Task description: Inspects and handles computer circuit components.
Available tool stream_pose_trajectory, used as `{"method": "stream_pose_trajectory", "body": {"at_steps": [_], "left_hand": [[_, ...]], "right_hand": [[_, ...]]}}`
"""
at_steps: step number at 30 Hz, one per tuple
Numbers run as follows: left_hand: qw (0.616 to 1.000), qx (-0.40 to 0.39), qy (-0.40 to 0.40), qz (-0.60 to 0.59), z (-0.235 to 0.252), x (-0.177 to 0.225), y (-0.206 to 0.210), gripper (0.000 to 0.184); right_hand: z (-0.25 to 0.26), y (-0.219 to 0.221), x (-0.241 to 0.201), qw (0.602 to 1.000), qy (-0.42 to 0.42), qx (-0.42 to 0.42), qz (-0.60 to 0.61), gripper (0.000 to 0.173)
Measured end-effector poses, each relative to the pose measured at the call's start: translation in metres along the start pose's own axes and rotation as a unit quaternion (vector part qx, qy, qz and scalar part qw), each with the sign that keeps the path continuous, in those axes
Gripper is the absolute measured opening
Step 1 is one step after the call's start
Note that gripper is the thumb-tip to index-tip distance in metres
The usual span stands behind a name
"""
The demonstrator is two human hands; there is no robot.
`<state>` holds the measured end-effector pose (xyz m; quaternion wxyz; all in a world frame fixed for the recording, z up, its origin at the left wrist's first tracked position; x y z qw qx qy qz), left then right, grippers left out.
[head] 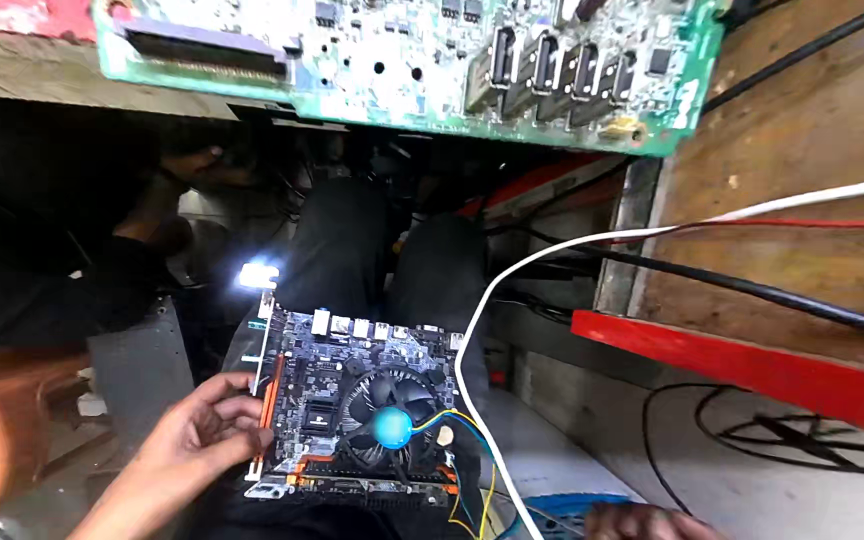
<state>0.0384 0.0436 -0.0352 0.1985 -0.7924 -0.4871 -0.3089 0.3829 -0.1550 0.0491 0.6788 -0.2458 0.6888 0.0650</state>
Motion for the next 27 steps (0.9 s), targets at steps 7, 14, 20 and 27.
{"method": "stream_pose_trajectory", "body": {"at_steps": [7, 14, 20, 27], "left_hand": [[0.994, 0.033, 0.019, 0.098, 0.003, 0.007, 0.014, 0.056], [0.997, 0.004, 0.023, 0.07, 0.007, 0.003, 0.013, 0.057], [0.998, -0.027, 0.01, 0.049, 0.01, 0.005, 0.013, 0.053], [1.0, 0.002, -0.01, -0.026, 0.016, 0.014, 0.004, 0.04]], "right_hand": [[-0.077, 0.013, 0.064, 0.968, 0.058, -0.088, -0.23, 0.052], [-0.087, 0.034, 0.094, 0.965, 0.064, -0.152, -0.206, 0.063], [-0.079, 0.03, 0.099, 0.964, 0.021, -0.165, -0.206, 0.066], [-0.038, 0.071, 0.054, 0.951, -0.005, -0.222, -0.214, 0.076]]}}
Point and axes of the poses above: each hand's wrist, its own z-axis towards the middle knuckle, its own y-axis out of the palm, x = y × z, the point moved 8 cm from there along z, towards the middle knuckle, and after that the axes turned 6 degrees about -z, right-handed, at the moved point
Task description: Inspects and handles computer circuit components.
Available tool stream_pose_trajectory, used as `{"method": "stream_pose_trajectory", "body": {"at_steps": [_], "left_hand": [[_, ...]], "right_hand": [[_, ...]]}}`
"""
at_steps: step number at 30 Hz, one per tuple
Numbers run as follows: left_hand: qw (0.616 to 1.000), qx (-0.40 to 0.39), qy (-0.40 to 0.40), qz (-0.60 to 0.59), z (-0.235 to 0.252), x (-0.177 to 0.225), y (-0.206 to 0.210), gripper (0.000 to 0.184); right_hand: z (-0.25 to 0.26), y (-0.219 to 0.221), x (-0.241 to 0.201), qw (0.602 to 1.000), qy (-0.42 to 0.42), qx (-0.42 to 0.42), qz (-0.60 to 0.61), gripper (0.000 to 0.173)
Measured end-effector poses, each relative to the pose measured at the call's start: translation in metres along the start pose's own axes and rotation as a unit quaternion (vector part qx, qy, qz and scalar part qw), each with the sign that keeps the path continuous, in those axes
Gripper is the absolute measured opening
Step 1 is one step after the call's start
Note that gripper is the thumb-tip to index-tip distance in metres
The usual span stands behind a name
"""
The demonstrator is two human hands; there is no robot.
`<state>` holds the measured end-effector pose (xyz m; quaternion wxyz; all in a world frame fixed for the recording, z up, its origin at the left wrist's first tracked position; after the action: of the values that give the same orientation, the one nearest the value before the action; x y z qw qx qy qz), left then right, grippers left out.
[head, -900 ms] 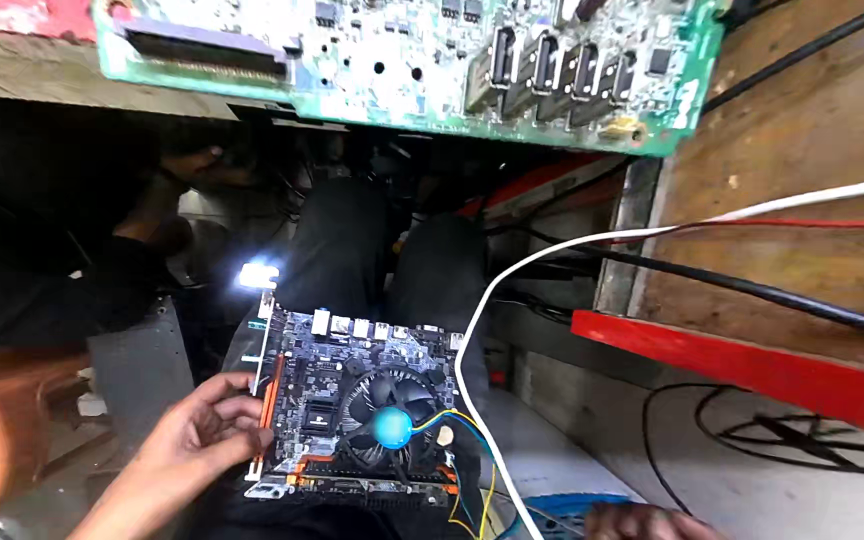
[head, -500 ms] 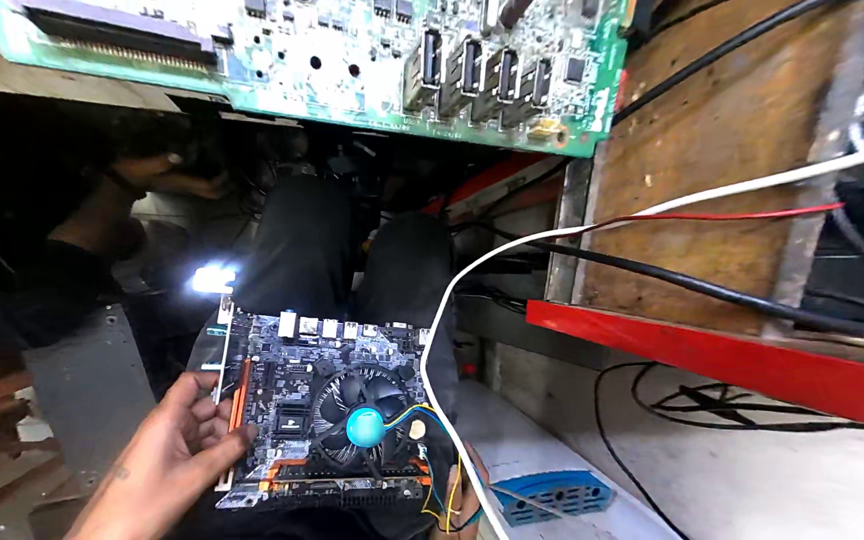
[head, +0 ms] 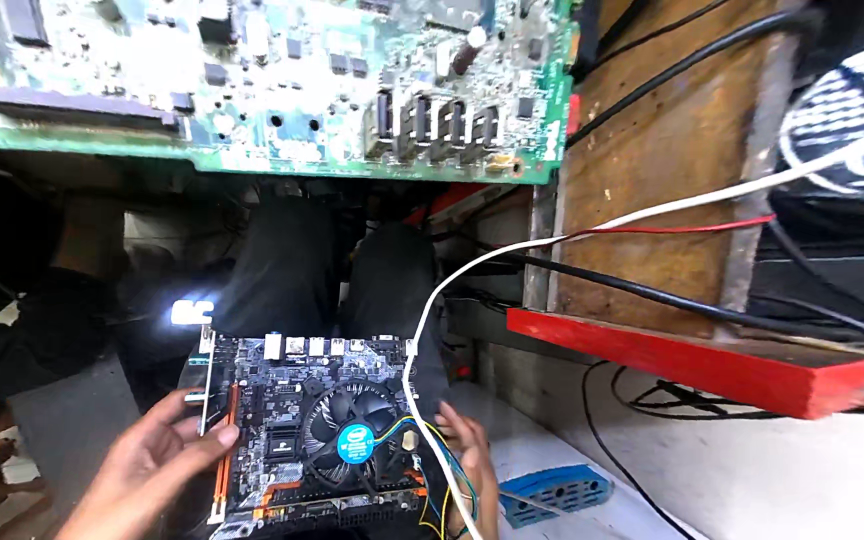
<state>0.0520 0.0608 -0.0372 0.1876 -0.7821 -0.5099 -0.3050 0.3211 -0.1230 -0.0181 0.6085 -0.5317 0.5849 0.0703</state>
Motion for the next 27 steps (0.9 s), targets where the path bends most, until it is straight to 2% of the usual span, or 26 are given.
{"method": "stream_pose_trajectory", "body": {"at_steps": [3, 5, 10, 13, 16, 20, 23, 27], "left_hand": [[0.999, -0.032, 0.01, -0.009, 0.001, 0.003, 0.003, 0.041], [0.998, -0.055, 0.024, -0.013, 0.001, 0.002, 0.003, 0.039], [0.991, -0.104, 0.078, -0.02, -0.007, 0.003, 0.002, 0.046], [0.983, -0.119, 0.104, -0.089, -0.005, -0.006, 0.0, 0.05], [0.976, -0.121, 0.117, -0.141, -0.004, -0.003, 0.003, 0.053], [0.964, -0.163, 0.191, -0.083, -0.001, 0.025, 0.007, 0.074], [0.969, -0.119, 0.208, -0.059, 0.002, 0.044, 0.011, 0.067], [0.963, -0.077, 0.242, -0.092, 0.01, 0.05, 0.005, 0.056]], "right_hand": [[0.014, 0.012, -0.014, 0.997, -0.03, -0.036, -0.062, 0.067], [0.017, 0.014, -0.019, 0.996, -0.027, -0.037, -0.077, 0.068], [0.018, 0.013, -0.022, 0.997, 0.001, -0.071, -0.016, 0.07], [0.021, 0.014, -0.028, 0.997, -0.013, -0.077, 0.007, 0.066], [0.023, 0.014, -0.031, 0.994, -0.021, -0.085, 0.061, 0.07], [0.032, 0.012, -0.038, 0.991, -0.049, -0.062, 0.11, 0.077], [0.04, 0.011, -0.044, 0.989, -0.065, -0.048, 0.125, 0.079], [0.052, 0.011, -0.056, 0.985, -0.102, -0.025, 0.138, 0.079]]}}
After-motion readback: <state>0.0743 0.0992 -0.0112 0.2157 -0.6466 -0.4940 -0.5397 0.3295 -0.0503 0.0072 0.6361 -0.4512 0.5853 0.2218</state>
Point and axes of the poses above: each hand's wrist, its own z-axis towards the middle knuckle, its own y-axis out of the palm, x = y × z, the point moved 8 cm from there along z, towards the middle knuckle, and after that the axes turned 6 degrees about -z, right-handed, at the moved point
